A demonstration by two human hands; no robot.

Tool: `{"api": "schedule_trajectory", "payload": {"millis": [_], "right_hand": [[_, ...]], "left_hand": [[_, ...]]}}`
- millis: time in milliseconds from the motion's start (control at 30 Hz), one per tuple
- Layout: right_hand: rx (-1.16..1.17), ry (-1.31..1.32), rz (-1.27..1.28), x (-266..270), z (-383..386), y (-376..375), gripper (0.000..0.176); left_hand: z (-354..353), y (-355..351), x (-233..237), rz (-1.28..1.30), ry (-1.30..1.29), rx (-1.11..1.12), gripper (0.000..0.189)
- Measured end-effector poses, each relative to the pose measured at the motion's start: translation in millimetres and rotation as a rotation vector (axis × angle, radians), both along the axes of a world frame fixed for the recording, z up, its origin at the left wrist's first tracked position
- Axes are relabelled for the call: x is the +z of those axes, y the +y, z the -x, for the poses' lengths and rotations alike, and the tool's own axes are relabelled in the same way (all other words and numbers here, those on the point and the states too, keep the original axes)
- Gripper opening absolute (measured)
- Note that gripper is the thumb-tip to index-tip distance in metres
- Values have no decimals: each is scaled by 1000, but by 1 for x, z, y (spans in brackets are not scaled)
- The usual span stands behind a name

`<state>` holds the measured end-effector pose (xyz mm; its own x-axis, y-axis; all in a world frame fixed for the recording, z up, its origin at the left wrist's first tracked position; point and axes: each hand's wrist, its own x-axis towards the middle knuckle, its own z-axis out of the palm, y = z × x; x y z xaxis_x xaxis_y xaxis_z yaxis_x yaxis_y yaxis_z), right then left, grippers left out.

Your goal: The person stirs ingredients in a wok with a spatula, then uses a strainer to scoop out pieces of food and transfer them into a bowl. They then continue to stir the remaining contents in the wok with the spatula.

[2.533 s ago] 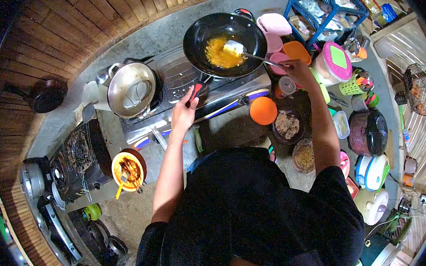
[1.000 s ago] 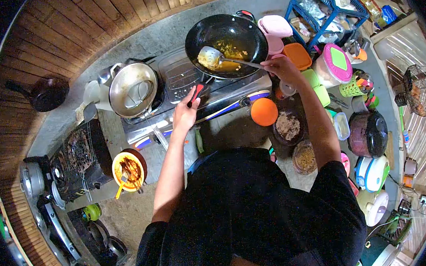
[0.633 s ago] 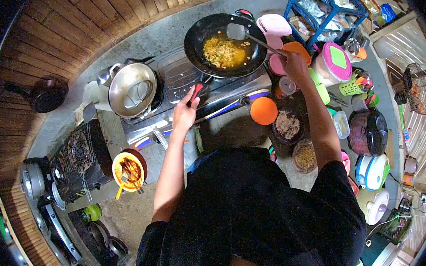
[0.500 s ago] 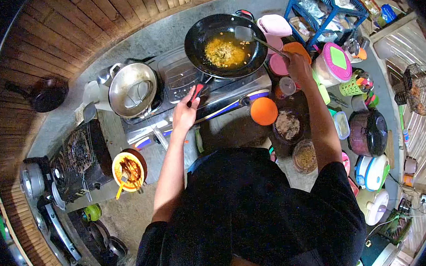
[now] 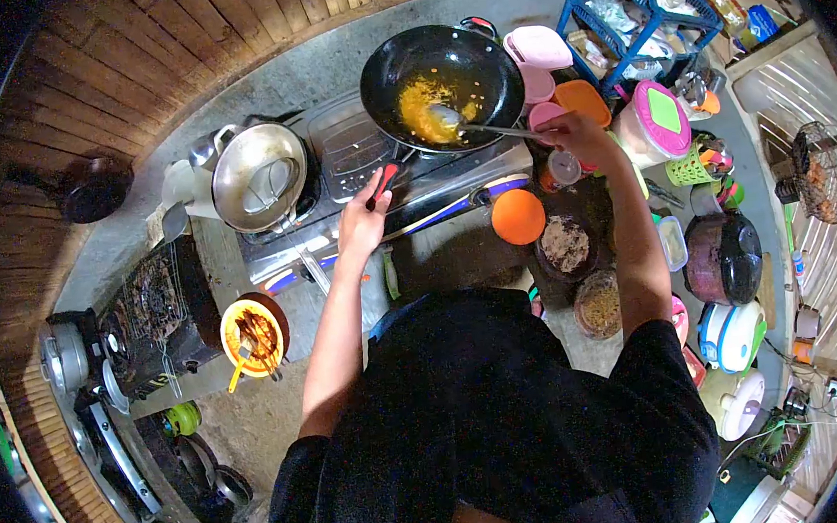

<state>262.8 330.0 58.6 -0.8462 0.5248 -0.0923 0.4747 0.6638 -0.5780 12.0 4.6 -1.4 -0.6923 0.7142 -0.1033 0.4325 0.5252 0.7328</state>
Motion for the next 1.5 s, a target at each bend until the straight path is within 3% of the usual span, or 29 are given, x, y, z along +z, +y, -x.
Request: {"api": "schedule_trajectory", "payload": {"millis": [200,300,367,600,800,1000,1067,1100,1200,1400,1500], "right_hand": [[-45,94,191,9,18,-18,23],[-122,165,101,11,20,-18,23],[-134,287,-203,-12,20,0,24],[-251,155,-455,-24,17,9,24],[-253,60,-340,-24,10,2,26],[-119,164,-111,-23,2,1,20],[-71,-77,73,-12,6,-3,21],[-70,-77,73,-4,7,-9,21],[-47,-26,158,5,9,-21,21],[52,159,188,-25,15,2,22],[-124,179,164,4,22,-16,24]], "left_hand": [[4,0,-11,-21,-56,-3,46],[6,0,-17,-36,-73,1,46],[5,0,-16,-50,-70,3,46],[4,-1,-7,-24,-63,-8,47],[6,-1,-15,-60,-14,-22,47],[3,0,-4,-24,-39,-15,46],[3,0,-3,-11,-52,-7,46],[3,-1,-4,-32,-47,-16,46],[3,-1,-4,-57,-33,-24,45],[2,0,4,-5,-80,-13,45],[2,-1,3,-4,-101,-17,46]]}}
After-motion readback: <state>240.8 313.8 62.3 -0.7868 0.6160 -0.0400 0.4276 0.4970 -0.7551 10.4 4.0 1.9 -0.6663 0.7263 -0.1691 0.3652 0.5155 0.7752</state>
